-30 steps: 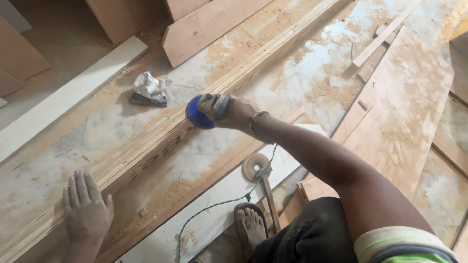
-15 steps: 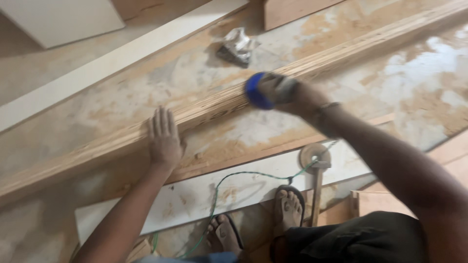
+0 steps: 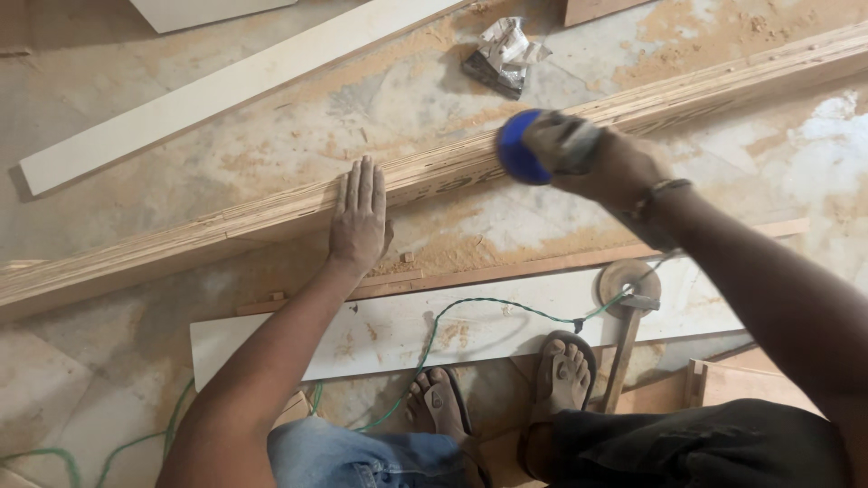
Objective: The person uses an angle grinder with a sanding disc to smooth the edges and surfaces of wooden boards on the floor, occasionally touching the wood to check the progress.
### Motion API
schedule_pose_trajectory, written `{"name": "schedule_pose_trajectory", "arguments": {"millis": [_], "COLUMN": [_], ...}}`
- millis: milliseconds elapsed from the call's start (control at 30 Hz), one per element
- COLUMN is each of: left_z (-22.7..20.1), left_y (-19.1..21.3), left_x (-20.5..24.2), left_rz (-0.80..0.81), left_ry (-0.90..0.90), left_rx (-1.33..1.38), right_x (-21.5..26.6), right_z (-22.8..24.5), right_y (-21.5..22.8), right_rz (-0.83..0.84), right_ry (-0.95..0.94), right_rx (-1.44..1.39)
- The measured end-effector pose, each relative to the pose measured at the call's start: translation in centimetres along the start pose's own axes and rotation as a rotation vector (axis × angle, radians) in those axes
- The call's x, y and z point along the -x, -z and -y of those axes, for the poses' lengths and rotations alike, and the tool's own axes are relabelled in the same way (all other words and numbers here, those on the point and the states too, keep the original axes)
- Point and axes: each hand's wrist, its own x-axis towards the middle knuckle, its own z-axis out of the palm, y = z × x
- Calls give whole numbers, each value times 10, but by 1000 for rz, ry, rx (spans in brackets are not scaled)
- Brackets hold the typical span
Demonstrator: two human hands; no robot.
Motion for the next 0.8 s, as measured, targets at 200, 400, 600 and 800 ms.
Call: {"name": "schedule_pose_trajectory", "arguments": {"millis": [200,400,600,800], "left_z": [4,8,17,31], "left_y": [8,-1,-13,-9], "left_x": [3,8,15,23], "left_rz": [97,34,-17,94], "left_ry": [19,-2,-18,45], "left_rx": [205,115,88,125], "right_x": [-11,3,22,-11], "right_z": [71,19,18,67], "right_y": [13,6,8,-3], "right_rz": [201,155,90,223], "right_ry": [-369,-268,-399,-341], "right_rx": [200,88,96,99]}}
